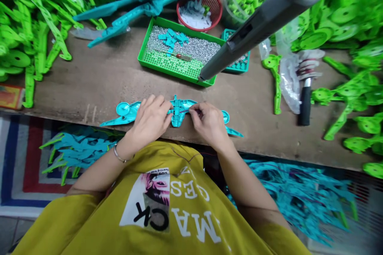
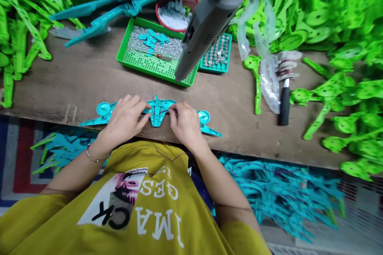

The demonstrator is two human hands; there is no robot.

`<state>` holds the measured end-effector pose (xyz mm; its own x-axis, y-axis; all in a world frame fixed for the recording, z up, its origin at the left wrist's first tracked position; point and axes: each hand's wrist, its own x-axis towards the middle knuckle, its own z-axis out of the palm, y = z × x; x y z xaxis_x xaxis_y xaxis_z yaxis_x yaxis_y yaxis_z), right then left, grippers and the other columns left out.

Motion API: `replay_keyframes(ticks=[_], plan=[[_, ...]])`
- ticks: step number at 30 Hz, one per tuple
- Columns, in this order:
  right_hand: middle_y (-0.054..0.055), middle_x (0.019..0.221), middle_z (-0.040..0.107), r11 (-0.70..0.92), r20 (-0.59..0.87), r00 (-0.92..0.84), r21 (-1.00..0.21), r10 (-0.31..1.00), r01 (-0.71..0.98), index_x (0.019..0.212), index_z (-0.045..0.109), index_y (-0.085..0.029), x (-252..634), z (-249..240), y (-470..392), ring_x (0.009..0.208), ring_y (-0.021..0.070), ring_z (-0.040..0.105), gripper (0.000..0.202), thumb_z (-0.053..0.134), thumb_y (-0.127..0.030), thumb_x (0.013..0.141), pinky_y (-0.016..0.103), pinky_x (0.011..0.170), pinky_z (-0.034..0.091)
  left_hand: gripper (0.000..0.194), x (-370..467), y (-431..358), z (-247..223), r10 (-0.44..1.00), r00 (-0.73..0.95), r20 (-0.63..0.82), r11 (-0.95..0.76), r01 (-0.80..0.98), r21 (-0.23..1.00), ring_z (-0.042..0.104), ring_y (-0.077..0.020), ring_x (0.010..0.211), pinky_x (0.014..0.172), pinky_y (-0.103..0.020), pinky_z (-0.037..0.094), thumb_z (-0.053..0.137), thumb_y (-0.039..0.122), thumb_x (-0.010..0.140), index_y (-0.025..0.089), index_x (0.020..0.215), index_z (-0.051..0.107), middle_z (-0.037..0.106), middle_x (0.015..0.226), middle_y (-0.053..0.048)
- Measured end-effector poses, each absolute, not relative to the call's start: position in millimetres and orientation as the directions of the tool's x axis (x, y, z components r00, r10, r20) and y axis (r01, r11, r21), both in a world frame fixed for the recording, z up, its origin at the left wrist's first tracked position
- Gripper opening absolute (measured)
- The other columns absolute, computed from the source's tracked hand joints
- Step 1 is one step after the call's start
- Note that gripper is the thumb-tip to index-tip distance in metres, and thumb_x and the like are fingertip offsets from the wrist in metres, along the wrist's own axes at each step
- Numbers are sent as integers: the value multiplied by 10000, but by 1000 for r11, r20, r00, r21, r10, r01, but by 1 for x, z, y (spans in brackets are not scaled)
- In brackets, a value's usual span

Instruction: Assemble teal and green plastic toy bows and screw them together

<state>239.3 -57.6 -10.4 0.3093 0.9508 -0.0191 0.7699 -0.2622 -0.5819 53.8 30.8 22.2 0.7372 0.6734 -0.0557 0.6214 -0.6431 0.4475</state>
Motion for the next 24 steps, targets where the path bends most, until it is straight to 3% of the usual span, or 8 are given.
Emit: replay_keyframes(ticks=[2,5,11,15,19,24], plan=[[81,815,705,-263,-16,310,-573,951,776,836,692,-194,238,-11,-57,730,215,623,169,538,-241,888,337,705,461,156,64,32,19,655,748,-112,-689,651,320,595,-320,1028,879,-475,487,570,235,896,177,976,691,679,1005,-123],[87,820,705,-273,-33,310,-570,950,775,842,705,-189,238,-11,-57,730,219,627,172,545,-234,889,340,705,461,128,75,31,12,673,725,-147,-682,685,258,597,-341,1025,864,-502,489,580,219,862,175,898,695,679,988,-136],[77,801,709,-285,-63,312,-604,948,744,828,725,-193,239,-7,-57,737,218,643,170,570,-236,881,339,712,468,151,83,27,5,694,705,-148,-657,704,270,587,-395,1075,863,-561,487,582,203,834,146,897,707,692,993,-172],[71,797,710,-269,-58,307,-651,950,710,850,755,-195,241,-5,-57,758,221,657,181,578,-231,862,344,728,484,179,87,27,9,705,687,-177,-636,723,271,612,-405,1018,785,-525,508,546,182,843,118,875,711,689,929,-200],[72,811,708,-275,-86,292,-654,953,705,933,777,-184,241,-5,-57,720,212,648,243,565,-170,815,349,714,500,218,88,31,17,696,689,-203,-645,724,245,653,-370,974,775,-469,521,498,158,862,104,904,705,706,923,-192],[91,910,746,-266,-59,296,-628,953,732,957,762,-168,235,-1,-57,828,227,690,245,557,-137,827,354,802,519,210,81,42,22,674,694,-254,-632,719,289,694,-286,840,759,-383,513,487,129,865,124,945,681,732,882,-142]])
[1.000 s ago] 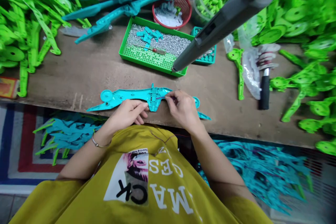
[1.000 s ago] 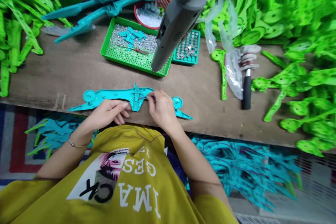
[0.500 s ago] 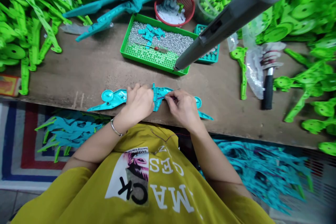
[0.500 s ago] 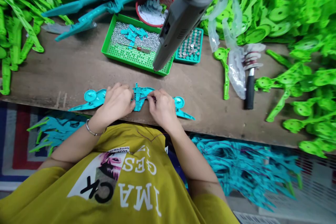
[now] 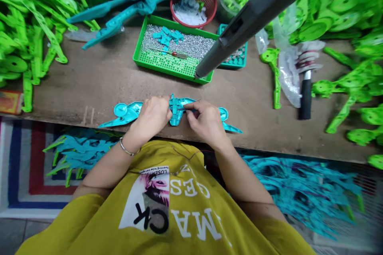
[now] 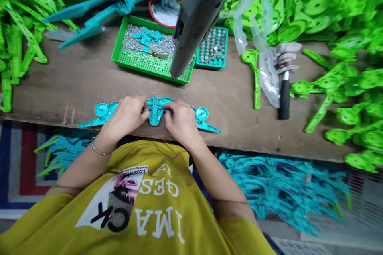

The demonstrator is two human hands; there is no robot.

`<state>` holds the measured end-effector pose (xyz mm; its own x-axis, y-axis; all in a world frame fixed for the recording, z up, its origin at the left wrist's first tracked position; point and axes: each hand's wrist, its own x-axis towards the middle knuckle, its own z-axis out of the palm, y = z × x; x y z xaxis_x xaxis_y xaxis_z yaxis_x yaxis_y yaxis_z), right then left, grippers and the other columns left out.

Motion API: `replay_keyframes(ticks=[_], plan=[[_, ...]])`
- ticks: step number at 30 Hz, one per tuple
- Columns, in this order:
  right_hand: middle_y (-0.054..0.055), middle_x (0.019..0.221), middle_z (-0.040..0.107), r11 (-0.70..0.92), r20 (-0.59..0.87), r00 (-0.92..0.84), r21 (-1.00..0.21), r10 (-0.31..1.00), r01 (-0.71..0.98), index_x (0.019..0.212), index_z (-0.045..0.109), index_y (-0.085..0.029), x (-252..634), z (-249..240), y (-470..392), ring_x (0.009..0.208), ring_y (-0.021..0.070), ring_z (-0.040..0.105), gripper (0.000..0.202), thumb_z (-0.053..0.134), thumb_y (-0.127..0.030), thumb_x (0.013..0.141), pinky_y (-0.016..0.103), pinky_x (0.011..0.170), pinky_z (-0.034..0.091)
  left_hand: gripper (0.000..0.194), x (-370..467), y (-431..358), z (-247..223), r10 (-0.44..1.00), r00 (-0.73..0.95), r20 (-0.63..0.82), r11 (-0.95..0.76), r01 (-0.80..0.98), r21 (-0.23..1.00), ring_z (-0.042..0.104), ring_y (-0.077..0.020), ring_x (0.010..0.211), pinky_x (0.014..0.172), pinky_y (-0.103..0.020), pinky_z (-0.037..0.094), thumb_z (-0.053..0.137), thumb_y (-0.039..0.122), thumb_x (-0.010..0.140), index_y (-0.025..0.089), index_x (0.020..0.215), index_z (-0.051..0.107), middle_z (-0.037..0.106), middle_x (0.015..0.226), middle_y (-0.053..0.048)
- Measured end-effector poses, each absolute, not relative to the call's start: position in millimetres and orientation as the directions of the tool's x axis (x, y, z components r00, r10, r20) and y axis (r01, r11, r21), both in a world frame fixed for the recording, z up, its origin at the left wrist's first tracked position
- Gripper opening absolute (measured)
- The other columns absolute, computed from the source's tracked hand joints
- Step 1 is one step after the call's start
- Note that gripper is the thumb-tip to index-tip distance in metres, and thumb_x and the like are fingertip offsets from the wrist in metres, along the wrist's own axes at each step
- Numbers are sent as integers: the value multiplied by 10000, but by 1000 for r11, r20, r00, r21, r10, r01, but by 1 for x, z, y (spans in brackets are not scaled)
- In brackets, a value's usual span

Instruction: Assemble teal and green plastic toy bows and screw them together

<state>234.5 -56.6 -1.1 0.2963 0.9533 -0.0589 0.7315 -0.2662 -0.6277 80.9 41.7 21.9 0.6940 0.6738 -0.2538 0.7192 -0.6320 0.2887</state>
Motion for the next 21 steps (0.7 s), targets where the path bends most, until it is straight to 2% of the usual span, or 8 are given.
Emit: replay_keyframes(ticks=[4,7,11,15,18,21], plan=[[92,905,743,-222,1,285,-625,958,748,943,736,-164,223,2,-52,846,224,689,202,548,-151,871,334,809,511,143,71,47,17,696,695,-179,-588,695,414,688,-254,789,723,-348,498,526,123,832,162,893,650,723,832,-91],[110,922,737,-209,-60,217,-600,974,772,935,729,-160,216,1,-45,882,245,681,227,511,-135,876,347,818,498,180,64,48,12,720,693,-45,-577,634,515,675,-218,765,709,-317,494,533,84,792,153,925,633,710,827,-69],[112,917,701,-208,-139,156,-582,978,787,979,724,-152,217,1,-42,837,241,653,256,513,-126,836,347,787,484,169,51,49,3,661,739,130,-634,457,623,653,-161,743,700,-274,492,527,81,812,171,898,640,690,827,-28],[109,953,652,-138,-108,92,-597,990,790,1106,676,-133,229,7,-49,822,220,629,371,515,-88,776,329,770,489,145,39,46,-9,597,761,251,-722,374,583,629,-163,752,689,-281,494,514,88,842,166,843,635,653,801,-36],[101,921,678,-150,-74,132,-591,989,793,1011,677,-147,235,11,-53,821,216,641,289,489,-78,803,328,780,493,159,36,42,-17,580,758,300,-755,361,547,608,-164,762,689,-288,495,502,77,852,166,873,632,636,806,-38],[77,901,721,-177,-33,195,-588,980,790,918,681,-186,234,10,-51,847,219,667,226,490,-94,839,332,805,495,149,37,39,-20,601,729,328,-742,355,569,602,-158,751,673,-284,491,510,81,858,168,880,628,627,798,-33]])
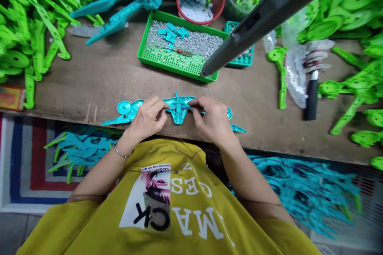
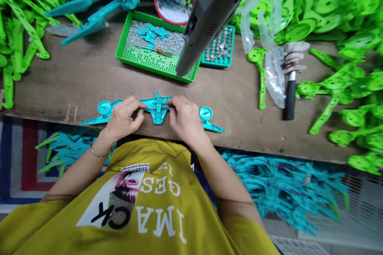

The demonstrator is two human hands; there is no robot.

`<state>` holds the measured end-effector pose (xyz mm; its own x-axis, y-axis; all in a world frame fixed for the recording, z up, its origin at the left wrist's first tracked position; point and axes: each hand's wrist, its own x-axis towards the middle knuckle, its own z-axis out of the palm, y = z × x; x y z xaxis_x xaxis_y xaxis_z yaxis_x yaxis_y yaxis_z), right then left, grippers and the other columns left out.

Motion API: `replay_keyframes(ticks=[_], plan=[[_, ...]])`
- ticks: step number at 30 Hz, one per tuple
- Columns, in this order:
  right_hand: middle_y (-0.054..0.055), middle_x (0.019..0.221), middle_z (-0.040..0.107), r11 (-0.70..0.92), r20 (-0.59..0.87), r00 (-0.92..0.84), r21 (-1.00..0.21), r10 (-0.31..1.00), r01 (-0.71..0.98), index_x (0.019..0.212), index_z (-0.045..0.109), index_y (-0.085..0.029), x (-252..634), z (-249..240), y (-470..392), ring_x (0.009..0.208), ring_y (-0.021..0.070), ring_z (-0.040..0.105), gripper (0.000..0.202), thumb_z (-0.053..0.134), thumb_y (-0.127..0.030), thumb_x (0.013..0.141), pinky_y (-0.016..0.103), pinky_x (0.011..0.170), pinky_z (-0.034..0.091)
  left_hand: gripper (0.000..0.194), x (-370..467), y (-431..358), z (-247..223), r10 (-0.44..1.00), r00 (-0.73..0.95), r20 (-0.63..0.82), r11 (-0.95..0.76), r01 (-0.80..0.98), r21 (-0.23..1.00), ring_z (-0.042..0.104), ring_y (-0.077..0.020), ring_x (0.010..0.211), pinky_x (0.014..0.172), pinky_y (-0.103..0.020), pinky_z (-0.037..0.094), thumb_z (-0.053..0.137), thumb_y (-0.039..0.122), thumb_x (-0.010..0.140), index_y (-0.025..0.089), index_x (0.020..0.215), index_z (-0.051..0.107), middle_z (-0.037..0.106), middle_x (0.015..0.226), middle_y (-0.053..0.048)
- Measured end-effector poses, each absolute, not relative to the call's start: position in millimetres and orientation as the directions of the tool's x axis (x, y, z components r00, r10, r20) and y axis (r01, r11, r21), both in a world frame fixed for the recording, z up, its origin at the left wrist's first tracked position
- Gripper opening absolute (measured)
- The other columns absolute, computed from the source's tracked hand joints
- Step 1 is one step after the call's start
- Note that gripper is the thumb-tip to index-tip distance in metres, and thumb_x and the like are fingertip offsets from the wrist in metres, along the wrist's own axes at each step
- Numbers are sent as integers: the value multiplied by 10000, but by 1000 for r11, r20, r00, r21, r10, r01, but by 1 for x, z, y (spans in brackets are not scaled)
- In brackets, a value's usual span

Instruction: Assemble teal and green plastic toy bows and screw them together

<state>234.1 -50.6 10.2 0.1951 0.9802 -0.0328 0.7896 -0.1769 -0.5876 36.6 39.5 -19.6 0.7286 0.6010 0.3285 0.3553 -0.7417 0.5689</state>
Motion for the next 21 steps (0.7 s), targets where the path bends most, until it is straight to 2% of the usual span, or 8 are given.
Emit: replay_keyframes(ticks=[4,9,15,21], plan=[[72,934,745,-167,-38,178,-582,983,796,933,690,-196,231,6,-47,872,230,686,204,519,-123,851,336,807,493,140,39,38,-21,625,700,346,-729,364,580,605,-163,751,675,-292,495,508,83,851,167,862,620,624,794,-37],[109,901,730,-183,-67,172,-496,983,849,944,698,-164,236,4,-51,835,249,683,198,521,-140,858,341,756,482,135,39,36,-24,619,705,347,-740,376,557,603,-177,764,691,-310,501,509,92,850,175,861,615,624,787,-43],[77,935,769,-167,-68,158,-603,985,780,905,719,-187,232,0,-44,911,244,709,185,543,-148,865,342,838,499,103,39,36,-21,631,694,345,-724,369,582,620,-175,771,688,-306,508,529,124,871,175,856,617,649,807,-49],[94,907,751,-191,-96,166,-581,981,791,858,739,-170,227,-4,-40,854,235,701,188,559,-143,811,331,805,506,80,38,36,-22,754,555,351,-612,399,683,646,-146,765,710,-277,516,560,149,886,186,880,630,680,823,-18]])
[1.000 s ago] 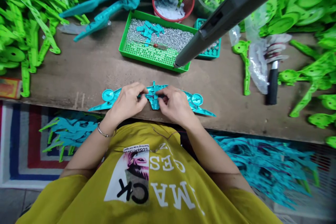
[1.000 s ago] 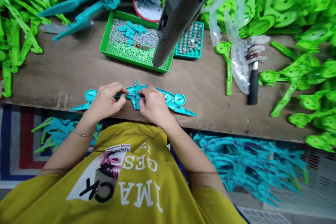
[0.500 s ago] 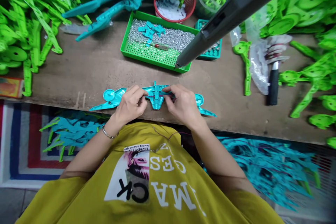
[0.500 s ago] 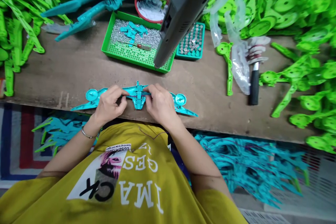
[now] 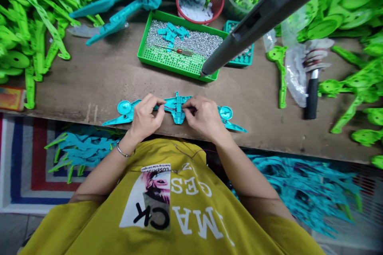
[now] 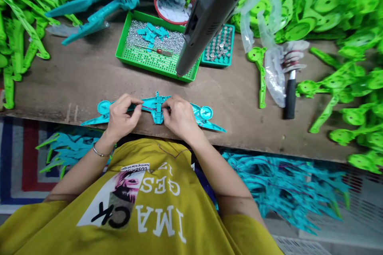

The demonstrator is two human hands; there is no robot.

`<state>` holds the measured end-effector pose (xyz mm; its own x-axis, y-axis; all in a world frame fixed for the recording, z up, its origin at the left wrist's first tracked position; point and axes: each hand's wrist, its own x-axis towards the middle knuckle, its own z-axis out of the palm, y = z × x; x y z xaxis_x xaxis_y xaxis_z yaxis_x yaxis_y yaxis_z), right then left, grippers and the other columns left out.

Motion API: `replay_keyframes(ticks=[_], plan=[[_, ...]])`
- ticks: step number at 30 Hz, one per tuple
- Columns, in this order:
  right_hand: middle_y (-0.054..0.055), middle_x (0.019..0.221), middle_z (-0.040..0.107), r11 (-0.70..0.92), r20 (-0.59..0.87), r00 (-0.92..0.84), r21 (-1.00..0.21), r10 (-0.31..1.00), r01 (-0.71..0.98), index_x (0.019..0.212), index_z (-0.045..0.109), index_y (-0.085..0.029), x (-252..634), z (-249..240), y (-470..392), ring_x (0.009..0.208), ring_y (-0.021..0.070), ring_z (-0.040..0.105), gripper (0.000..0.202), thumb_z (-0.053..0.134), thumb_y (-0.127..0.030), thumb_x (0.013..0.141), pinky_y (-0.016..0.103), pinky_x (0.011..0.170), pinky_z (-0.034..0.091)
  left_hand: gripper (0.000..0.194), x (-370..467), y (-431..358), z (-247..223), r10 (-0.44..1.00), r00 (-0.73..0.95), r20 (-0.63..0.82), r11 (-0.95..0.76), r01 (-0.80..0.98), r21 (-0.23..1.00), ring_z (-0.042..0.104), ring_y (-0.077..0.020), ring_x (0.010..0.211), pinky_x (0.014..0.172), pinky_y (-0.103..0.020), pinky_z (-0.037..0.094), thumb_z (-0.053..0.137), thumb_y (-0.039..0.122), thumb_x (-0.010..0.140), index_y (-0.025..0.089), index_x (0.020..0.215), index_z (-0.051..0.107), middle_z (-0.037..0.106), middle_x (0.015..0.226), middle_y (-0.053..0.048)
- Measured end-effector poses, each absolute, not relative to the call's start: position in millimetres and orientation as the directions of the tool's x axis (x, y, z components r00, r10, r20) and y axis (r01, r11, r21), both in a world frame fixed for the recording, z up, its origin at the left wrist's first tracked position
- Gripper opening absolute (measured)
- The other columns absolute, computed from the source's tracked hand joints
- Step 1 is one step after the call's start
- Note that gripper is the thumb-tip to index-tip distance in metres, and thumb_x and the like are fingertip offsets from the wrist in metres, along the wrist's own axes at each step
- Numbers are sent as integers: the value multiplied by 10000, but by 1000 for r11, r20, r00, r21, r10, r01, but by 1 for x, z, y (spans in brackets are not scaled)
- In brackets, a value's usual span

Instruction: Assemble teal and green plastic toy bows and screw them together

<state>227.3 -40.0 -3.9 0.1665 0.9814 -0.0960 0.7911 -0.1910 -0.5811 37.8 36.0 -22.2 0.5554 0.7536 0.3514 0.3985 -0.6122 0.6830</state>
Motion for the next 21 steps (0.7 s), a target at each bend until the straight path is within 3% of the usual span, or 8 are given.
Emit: replay_keyframes(ticks=[5,12,18,21], plan=[[93,940,764,-195,-127,149,-575,981,795,934,747,-162,231,2,-41,818,225,699,289,525,-106,758,321,785,502,77,38,34,-25,844,419,333,-503,407,763,665,-139,761,719,-267,526,590,195,890,193,962,617,689,829,-2],[47,876,783,-269,-234,164,-546,958,794,916,746,-207,228,13,-37,761,219,700,261,523,-134,800,323,752,466,109,39,36,-19,721,569,394,-643,340,686,651,-155,834,756,-295,526,531,171,945,194,946,637,688,879,-32],[74,883,754,-241,-214,141,-572,967,784,1006,700,-174,225,10,-36,790,219,676,257,536,-155,808,315,744,452,59,40,35,-20,791,491,366,-563,349,749,650,-145,830,747,-280,522,587,203,939,191,958,642,694,895,-20],[83,904,714,-229,-184,149,-573,972,787,949,679,-166,226,6,-36,760,205,637,220,553,-139,772,318,732,453,43,40,35,-21,776,498,386,-581,328,745,648,-141,816,736,-272,519,600,187,920,187,932,642,689,875,-17]])
